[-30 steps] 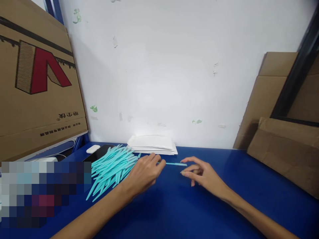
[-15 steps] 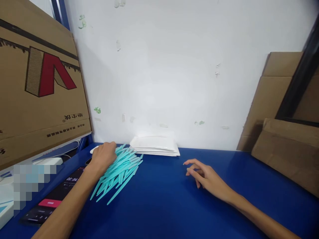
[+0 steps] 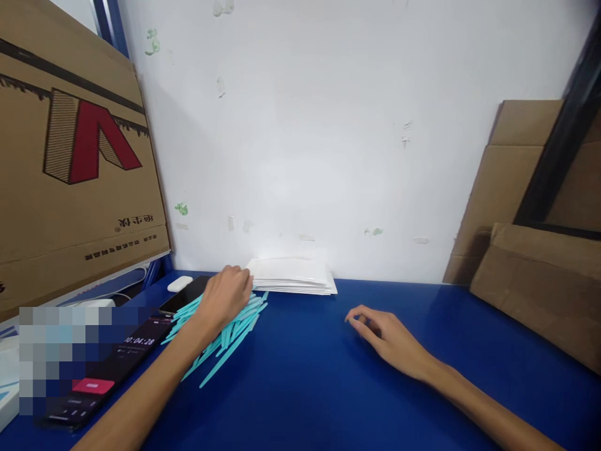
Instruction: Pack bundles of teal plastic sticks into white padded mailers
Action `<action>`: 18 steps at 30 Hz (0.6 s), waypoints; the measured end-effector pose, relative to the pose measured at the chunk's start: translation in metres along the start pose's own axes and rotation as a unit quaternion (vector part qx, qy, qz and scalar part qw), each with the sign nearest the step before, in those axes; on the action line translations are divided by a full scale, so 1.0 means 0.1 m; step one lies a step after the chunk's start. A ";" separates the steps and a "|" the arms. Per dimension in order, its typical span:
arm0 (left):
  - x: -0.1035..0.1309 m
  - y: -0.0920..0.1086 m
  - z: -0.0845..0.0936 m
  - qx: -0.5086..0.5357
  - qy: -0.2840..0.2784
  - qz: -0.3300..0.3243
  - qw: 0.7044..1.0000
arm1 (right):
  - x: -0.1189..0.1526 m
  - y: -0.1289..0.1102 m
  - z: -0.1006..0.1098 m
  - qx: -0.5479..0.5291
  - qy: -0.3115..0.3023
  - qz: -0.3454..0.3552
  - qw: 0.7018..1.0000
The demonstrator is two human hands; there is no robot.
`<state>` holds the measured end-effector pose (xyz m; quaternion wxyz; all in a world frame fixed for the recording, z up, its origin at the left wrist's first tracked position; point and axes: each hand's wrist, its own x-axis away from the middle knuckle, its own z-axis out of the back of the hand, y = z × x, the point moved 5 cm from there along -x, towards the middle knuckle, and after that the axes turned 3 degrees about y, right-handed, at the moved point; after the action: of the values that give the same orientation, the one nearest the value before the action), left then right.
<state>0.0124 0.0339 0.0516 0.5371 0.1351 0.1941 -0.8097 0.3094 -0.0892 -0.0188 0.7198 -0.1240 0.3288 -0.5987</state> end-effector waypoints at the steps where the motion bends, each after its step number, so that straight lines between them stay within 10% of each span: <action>1: 0.02 0.12 0.00 0.018 0.018 -0.036 0.999 | 0.00 -0.01 0.01 0.011 0.003 0.006 1.000; 8: 0.32 0.75 -0.26 0.175 -0.026 -0.193 0.965 | 0.00 -0.03 -0.01 0.046 -0.018 0.022 0.999; 18: 0.34 0.84 -0.46 0.247 -0.088 -0.202 0.943 | 0.01 -0.04 -0.03 0.051 -0.029 0.023 0.998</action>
<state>0.0774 -0.0023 -0.0179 0.3266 0.1493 -0.0371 -0.9326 0.3044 -0.0911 -0.0188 0.7480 -0.0966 0.2795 -0.5942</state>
